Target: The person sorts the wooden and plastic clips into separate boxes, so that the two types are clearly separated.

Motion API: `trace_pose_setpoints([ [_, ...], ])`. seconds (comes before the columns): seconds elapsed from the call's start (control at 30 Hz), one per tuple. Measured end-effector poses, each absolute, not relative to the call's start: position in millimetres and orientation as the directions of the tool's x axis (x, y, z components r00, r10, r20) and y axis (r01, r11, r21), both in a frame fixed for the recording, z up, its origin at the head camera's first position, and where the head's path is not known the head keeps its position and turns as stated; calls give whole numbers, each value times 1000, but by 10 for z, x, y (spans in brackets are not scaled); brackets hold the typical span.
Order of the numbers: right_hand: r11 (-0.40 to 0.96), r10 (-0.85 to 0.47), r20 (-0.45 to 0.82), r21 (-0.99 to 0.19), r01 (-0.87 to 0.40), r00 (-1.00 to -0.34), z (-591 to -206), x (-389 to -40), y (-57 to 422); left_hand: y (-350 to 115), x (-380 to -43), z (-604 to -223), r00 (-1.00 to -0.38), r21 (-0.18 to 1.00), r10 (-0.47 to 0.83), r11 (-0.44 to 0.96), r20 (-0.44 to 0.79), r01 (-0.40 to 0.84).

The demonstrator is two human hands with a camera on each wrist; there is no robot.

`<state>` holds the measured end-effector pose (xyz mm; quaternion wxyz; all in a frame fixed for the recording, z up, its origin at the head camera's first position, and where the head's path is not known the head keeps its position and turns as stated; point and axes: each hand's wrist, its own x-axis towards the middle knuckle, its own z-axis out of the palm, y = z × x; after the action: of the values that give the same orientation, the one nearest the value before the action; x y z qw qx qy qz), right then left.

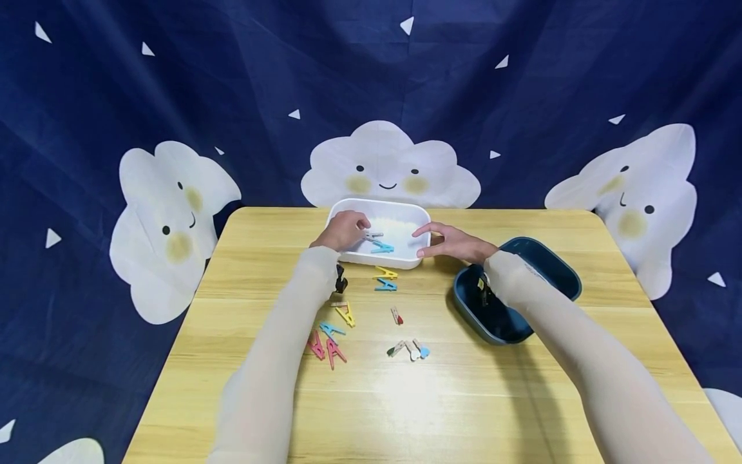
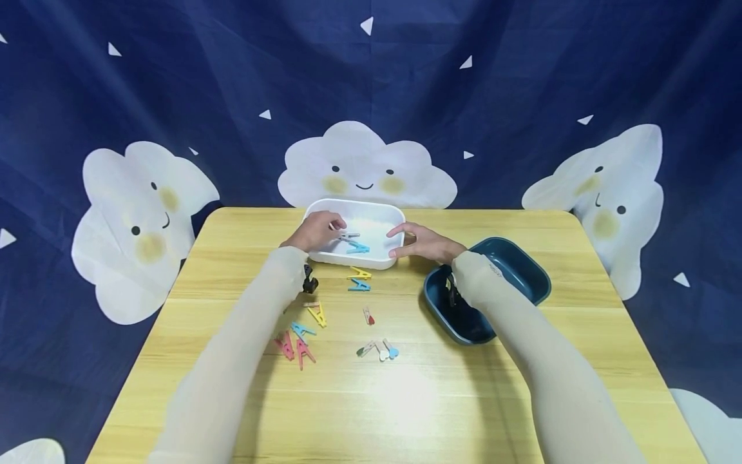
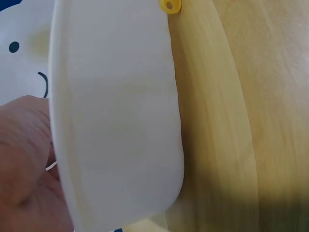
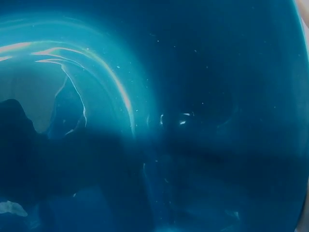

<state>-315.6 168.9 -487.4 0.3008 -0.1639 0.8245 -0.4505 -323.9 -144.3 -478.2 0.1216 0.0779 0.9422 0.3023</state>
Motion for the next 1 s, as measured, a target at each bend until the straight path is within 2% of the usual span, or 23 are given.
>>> trace_pose_setpoints([
  [0.23,542,-543,-345,-840,-5,-766,-4863,-3155,1683,-1617,-3136,-4727,-955,627,284,761,-86,170],
  [0.5,546,-530,-348,-838,3,-773,-4849,-3148,1678,-1907,-2982,-4681,-965,666,257,710,61,231],
  [0.8,557,-538,-344,-830,-19,-769,-4848,-3144,1686,-2207,-2612,-4711,-961,714,232,648,148,266],
  [1.0,562,-543,-351,-827,-19,-763,-4809,-3139,1666,-2378,-2367,-4741,-961,721,227,639,156,268],
])
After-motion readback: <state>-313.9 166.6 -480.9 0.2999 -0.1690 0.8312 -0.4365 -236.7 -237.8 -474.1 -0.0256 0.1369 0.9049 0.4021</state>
